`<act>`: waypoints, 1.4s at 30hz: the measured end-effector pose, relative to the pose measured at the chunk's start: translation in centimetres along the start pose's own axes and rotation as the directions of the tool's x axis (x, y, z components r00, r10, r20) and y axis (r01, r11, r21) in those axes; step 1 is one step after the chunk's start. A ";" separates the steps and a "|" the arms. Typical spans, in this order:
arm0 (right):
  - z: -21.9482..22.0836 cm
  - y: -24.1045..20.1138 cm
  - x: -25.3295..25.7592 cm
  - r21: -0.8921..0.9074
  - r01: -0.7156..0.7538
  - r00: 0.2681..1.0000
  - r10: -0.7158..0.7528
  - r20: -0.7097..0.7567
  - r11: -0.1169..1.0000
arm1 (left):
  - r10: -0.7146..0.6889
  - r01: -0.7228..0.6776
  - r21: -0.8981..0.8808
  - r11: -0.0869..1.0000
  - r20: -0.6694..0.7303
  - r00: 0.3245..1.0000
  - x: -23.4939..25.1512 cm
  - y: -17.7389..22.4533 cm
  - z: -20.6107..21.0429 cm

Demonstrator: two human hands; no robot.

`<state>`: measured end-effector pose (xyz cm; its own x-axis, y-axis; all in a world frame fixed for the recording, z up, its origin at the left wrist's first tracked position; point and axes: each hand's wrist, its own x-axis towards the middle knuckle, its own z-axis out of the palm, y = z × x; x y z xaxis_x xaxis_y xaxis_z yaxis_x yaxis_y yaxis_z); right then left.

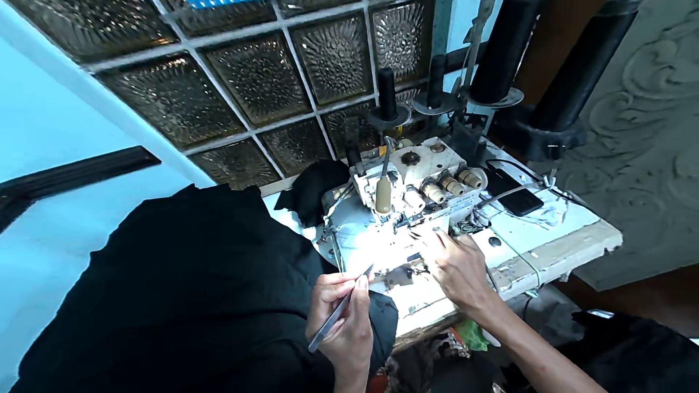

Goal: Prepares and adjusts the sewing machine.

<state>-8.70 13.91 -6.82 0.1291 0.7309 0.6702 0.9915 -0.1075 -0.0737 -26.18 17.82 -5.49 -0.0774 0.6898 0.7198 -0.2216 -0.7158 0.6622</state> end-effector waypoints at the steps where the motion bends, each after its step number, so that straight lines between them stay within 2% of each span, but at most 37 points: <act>1: 0.1 0.5 -0.6 -0.011 -0.023 1.000 0.023 0.003 1.000 | 0.000 0.001 0.010 1.000 -0.007 1.000 0.1 -0.1 0.0; 8: 1.4 5.6 -5.2 -0.039 -0.226 0.968 0.229 0.102 0.973 | -0.005 0.011 0.096 0.995 -0.068 0.998 1.5 -2.7 0.4; 10: 2.0 6.3 -6.2 0.015 -0.298 0.941 0.291 0.170 0.955 | -0.042 0.054 0.115 0.992 -0.101 0.994 1.6 -3.4 1.2; 13: 2.6 6.7 -6.5 0.100 -0.354 0.926 0.334 0.176 0.930 | -0.049 0.060 0.109 0.992 -0.097 0.994 1.8 -4.2 2.0; 21: 3.0 7.0 -6.8 0.139 -0.373 0.925 0.357 0.131 0.917 | -0.087 0.106 0.160 0.981 -0.122 0.989 1.4 -4.5 3.1; 32: 3.1 7.0 -6.8 0.127 -0.371 0.926 0.356 0.125 0.920 | 0.021 -0.008 0.216 0.976 -0.058 0.998 0.3 -4.9 2.5; 42: 3.0 7.0 -6.8 0.124 -0.372 0.925 0.357 0.128 0.920 | 0.047 -0.036 0.231 0.972 -0.044 0.998 -0.6 -5.1 2.4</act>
<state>-2.59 10.27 -14.11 0.4762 0.7237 0.4996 0.8660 -0.2874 -0.4091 -22.64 20.82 -8.80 -0.1309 0.6592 0.7405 0.0118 -0.7458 0.6660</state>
